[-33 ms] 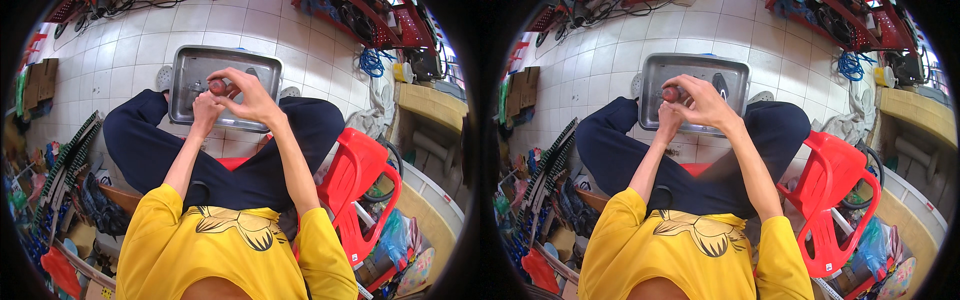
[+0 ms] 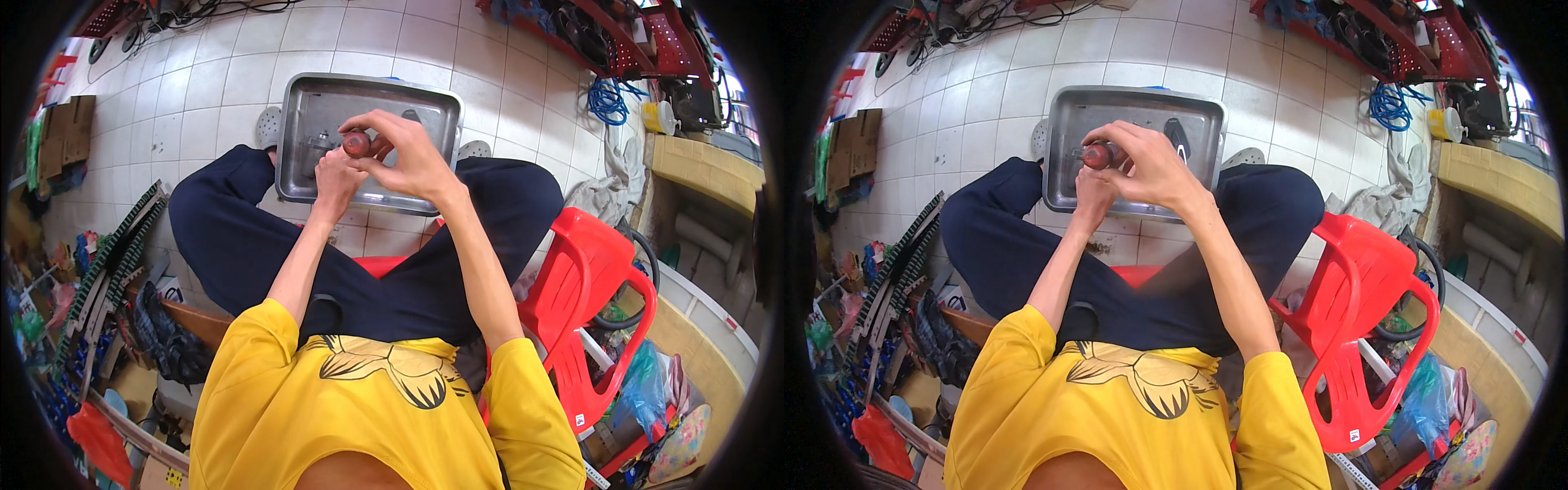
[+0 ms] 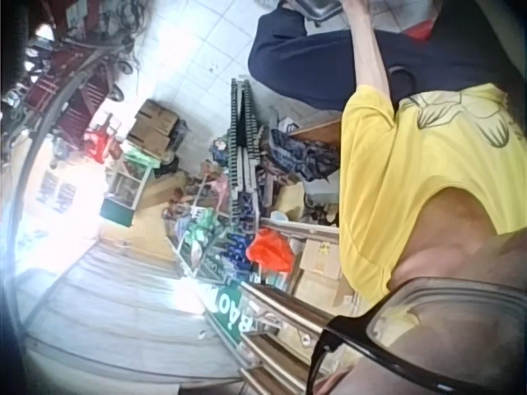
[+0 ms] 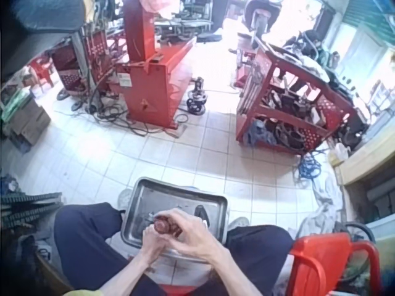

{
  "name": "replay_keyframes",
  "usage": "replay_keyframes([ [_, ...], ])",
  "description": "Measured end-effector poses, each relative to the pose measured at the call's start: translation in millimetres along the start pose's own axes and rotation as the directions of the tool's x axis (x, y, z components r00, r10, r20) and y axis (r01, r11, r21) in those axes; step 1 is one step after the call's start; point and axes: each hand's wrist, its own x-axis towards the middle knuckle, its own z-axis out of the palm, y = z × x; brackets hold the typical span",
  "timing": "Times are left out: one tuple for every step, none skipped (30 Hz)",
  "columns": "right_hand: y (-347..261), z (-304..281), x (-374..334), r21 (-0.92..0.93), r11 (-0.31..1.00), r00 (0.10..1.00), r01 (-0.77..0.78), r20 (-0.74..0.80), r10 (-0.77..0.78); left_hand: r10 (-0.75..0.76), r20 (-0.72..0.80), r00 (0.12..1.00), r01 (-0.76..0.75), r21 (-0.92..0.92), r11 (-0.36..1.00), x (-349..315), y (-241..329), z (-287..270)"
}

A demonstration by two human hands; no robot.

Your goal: The person disassembles a starter motor by using a screwdriver to remove screws and pry the components apart while holding the object over a metal tray.

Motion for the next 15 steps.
replay_keyframes([
  [-1, -3, -2, -0.104, 0.995, 1.000, 0.004, 0.015, -0.003, 0.021, -0.028, 0.999, -0.023, -0.057, 0.998, -2, -3, 1],
  [-2, -4, -3, -0.208, 0.978, 1.000, 0.010, 0.031, -0.004, 0.038, -0.041, 0.998, -0.040, -0.057, 0.998, -4, -6, 2],
  [-3, -4, -4, -0.300, 0.954, 1.000, 0.014, 0.015, -0.010, 0.059, -0.051, 0.997, -0.062, -0.061, 0.996, -4, -5, 3],
  [-4, -2, -3, -0.389, 0.921, 1.000, 0.015, -0.001, -0.017, 0.079, -0.061, 0.995, -0.083, -0.065, 0.994, -4, -3, 4],
  [-5, 0, -3, -0.474, 0.880, 1.000, 0.015, -0.015, -0.025, 0.073, -0.028, 0.997, -0.072, 0.023, 0.997, -3, -3, 6],
  [-3, 2, -4, -0.430, 0.903, 0.998, 0.015, -0.051, -0.041, 0.065, 0.003, 0.998, -0.065, 0.111, 0.992, -2, -5, 7],
  [3, 5, -4, -0.384, 0.923, 0.995, 0.018, -0.088, -0.056, 0.054, 0.033, 0.998, -0.060, 0.198, 0.978, 0, -6, 9],
  [7, 6, -4, -0.338, 0.941, 0.990, 0.023, -0.125, -0.069, 0.062, 0.037, 0.997, -0.068, 0.159, 0.985, 0, -8, 11],
  [10, 4, -3, -0.320, 0.944, 0.994, 0.077, -0.055, -0.099, 0.067, 0.037, 0.997, -0.071, 0.121, 0.990, 1, -9, 11],
  [12, -1, -3, -0.299, 0.946, 0.991, 0.129, 0.015, -0.131, 0.071, 0.037, 0.997, -0.074, 0.083, 0.994, 1, -10, 11],
  [15, -7, -5, -0.273, 0.945, 0.983, 0.181, 0.085, -0.164, 0.069, 0.051, 0.996, -0.073, 0.092, 0.993, 1, -11, 11],
  [10, -12, -6, -0.217, 0.969, 0.988, 0.119, 0.118, -0.095, 0.062, 0.065, 0.996, -0.069, 0.104, 0.992, 1, -9, 9],
  [0, -18, -4, -0.158, 0.986, 0.987, 0.058, 0.157, -0.033, 0.052, 0.075, 0.996, -0.061, 0.120, 0.991, 0, -10, 6],
  [-6, -21, -5, -0.101, 0.995, 0.979, -0.007, 0.202, 0.027, 0.045, 0.055, 0.997, -0.052, 0.133, 0.990, -1, -13, 6],
  [-6, -24, -8, -0.046, 0.997, 0.982, -0.055, 0.180, 0.063, 0.043, 0.037, 0.998, -0.048, 0.140, 0.989, 2, -11, 7],
])
